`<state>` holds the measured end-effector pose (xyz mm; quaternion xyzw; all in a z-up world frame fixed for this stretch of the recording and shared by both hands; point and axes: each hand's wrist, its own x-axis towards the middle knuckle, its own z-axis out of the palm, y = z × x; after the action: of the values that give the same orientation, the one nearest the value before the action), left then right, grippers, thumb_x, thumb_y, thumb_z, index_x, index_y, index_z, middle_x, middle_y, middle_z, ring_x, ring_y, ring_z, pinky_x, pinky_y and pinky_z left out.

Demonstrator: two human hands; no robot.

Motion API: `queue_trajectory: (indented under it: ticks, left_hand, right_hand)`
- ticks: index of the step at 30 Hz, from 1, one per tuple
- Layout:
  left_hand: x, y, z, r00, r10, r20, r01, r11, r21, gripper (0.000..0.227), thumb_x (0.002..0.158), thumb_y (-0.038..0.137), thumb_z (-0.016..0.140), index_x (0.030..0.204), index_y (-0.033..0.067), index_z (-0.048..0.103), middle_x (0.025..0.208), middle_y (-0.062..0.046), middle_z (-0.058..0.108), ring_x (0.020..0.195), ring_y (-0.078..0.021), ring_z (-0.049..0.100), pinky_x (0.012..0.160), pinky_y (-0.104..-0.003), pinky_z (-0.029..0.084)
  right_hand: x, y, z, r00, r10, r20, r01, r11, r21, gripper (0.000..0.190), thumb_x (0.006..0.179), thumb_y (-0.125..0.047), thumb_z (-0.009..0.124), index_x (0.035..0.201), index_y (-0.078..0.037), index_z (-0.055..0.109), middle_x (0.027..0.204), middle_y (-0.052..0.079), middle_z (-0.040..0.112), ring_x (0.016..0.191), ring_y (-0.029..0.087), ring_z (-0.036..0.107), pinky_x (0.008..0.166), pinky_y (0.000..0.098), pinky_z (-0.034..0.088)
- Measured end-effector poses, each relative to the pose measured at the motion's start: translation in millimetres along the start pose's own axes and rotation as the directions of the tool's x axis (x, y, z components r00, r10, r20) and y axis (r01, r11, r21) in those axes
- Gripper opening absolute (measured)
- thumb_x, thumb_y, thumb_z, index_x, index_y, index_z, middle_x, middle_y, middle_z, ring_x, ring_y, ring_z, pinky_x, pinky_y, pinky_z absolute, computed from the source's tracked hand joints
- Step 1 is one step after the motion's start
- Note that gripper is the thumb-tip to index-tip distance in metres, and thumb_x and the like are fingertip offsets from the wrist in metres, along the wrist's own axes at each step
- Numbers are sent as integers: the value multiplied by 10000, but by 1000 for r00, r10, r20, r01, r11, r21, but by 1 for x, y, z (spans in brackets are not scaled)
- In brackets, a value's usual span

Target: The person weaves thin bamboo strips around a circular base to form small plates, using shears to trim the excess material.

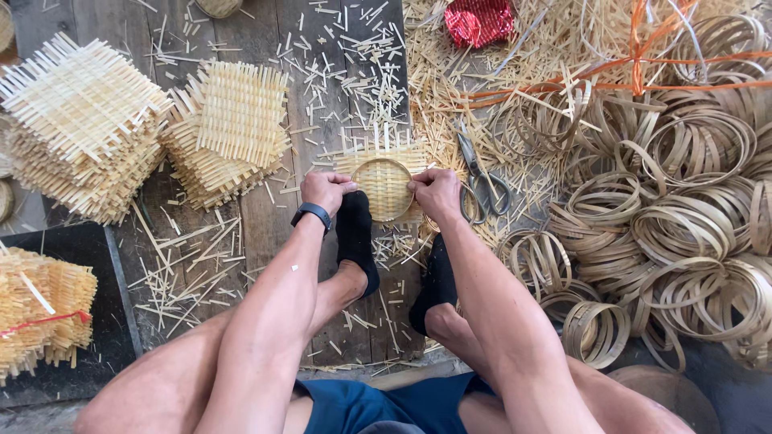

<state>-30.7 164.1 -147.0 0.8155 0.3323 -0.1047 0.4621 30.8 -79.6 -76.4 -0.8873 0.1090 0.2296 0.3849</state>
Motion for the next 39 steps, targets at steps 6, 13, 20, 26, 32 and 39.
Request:
queue_trajectory:
  ticks: [6,13,20,26,32,39]
  left_hand:
    - [-10,7,10,999,-15,-42,16,1000,13,211,736,322,899,843,152,836,765,-62,780,700,-181,740,722,-323,573]
    - [-14,23,-2,996,83,-30,-84,997,-1,191,717,282,903,805,128,832,719,-53,764,666,-184,725,697,-338,567]
    - [4,55,25,686,726,45,-708,652,273,221,865,323,764,1047,206,808,1153,-41,728,1085,-282,597,976,-398,485]
    - [5,39,46,800,594,83,-598,778,193,283,939,475,697,1094,272,819,1115,-5,676,1057,-271,568,974,-462,434]
    - [10,42,50,857,512,52,-514,848,130,326,888,531,721,1039,266,833,1017,-34,700,1025,-272,608,900,-430,482]
    - [7,54,42,899,411,154,-404,912,-74,349,877,495,711,1086,234,812,999,-78,667,922,-261,664,805,-384,545]
  right_hand:
    - [-4,7,1,997,68,24,-69,996,59,201,808,-168,845,980,-71,808,812,110,783,725,169,732,719,320,603]
    - [17,8,-10,991,42,130,-43,999,1,248,738,-197,889,954,-88,838,830,105,796,744,174,719,749,335,589]
    - [-69,-5,36,910,387,149,-415,844,340,452,985,-402,653,820,19,674,605,92,639,531,233,627,450,352,484]
    - [-82,49,130,840,449,305,-502,427,752,316,1027,-286,655,881,-5,649,651,29,588,490,121,498,419,287,377]
    - [-90,72,150,970,235,59,-202,649,733,331,1052,-289,627,953,12,721,775,8,693,638,58,556,555,237,448]
    - [-83,16,60,950,45,-310,72,932,356,312,996,-295,636,1007,-9,759,727,28,702,659,118,620,609,290,511]
